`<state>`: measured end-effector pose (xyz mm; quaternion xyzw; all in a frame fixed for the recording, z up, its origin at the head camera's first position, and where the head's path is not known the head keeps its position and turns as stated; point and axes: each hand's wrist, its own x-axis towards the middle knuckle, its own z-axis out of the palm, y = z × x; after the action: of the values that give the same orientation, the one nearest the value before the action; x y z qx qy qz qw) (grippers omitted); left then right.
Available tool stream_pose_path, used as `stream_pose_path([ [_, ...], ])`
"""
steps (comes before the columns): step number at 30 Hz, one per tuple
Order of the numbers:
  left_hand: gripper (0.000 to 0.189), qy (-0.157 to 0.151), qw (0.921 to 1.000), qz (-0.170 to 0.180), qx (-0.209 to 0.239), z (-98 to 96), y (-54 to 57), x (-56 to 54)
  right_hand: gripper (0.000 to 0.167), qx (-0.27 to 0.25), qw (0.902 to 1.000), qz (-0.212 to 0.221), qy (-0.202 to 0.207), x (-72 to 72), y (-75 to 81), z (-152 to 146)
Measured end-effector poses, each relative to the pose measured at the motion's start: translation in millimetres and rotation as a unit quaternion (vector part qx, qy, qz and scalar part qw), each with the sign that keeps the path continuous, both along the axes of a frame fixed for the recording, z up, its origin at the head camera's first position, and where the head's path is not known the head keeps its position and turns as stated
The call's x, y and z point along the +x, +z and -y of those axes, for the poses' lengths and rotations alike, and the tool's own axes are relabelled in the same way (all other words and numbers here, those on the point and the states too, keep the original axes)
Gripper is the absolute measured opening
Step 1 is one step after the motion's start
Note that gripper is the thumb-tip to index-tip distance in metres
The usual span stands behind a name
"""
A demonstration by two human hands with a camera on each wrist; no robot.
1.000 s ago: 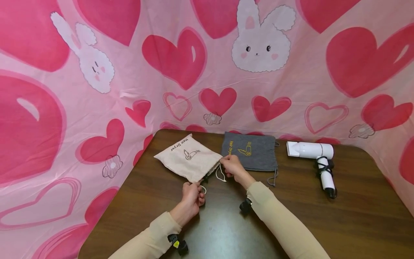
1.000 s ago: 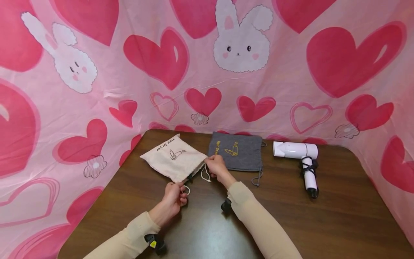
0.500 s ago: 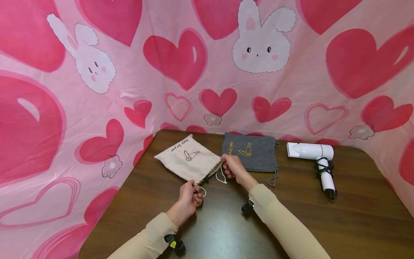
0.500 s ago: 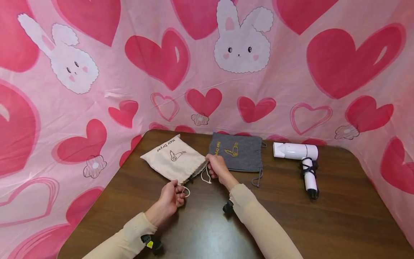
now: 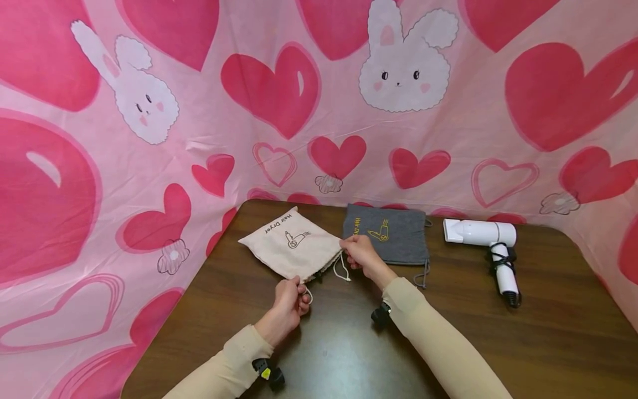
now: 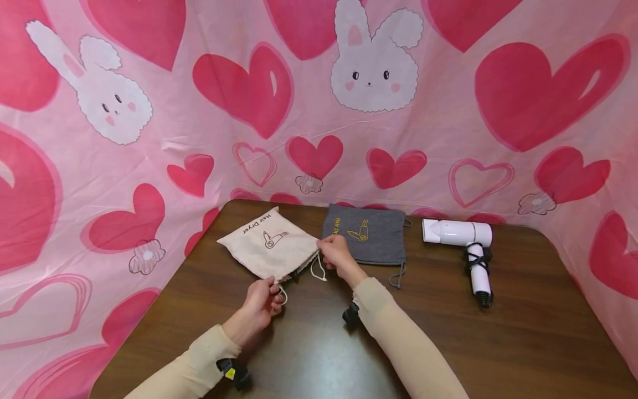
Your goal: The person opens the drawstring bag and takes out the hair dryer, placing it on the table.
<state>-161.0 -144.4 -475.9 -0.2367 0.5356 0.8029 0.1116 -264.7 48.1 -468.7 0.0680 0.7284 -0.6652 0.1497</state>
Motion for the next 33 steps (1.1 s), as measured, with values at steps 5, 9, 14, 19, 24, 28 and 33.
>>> stream_pose_path([
  [5, 0.022, -0.014, 0.9999, 0.001, -0.009, -1.3, 2.2, 2.1, 0.022, -0.011, 0.9999, -0.001, 0.002, -1.7, 0.1, 2],
  [9, 0.026, -0.014, 0.9996, -0.007, -0.025, -9.3, 1.6, 1.6, 0.024, -0.025, 0.9996, -0.009, 0.008, 0.2, -2.2, 2],
  [14, 0.028, 0.006, 0.9995, -0.015, -0.027, -19.4, -1.6, -4.1, 0.027, -0.022, 0.9993, -0.030, 0.006, 1.8, -3.3, 1],
  [19, 0.021, 0.021, 0.9994, -0.021, -0.019, -28.0, -0.4, -10.5, 0.020, 0.007, 0.9987, -0.048, -0.015, 0.6, -3.1, 3],
  [24, 0.015, 0.036, 0.9989, -0.025, -0.014, -33.3, 2.8, -14.5, 0.018, 0.024, 0.9975, -0.052, -0.041, -2.0, -3.6, 6],
  [28, 0.011, 0.045, 0.9987, -0.021, -0.013, -33.9, 3.2, -13.0, 0.019, 0.028, 0.9967, -0.051, -0.056, -3.5, -5.5, 5],
  [33, 0.013, 0.048, 0.9986, -0.020, -0.010, -31.2, 0.9, -10.4, 0.020, 0.030, 0.9955, -0.052, -0.074, -4.2, -6.8, 2],
])
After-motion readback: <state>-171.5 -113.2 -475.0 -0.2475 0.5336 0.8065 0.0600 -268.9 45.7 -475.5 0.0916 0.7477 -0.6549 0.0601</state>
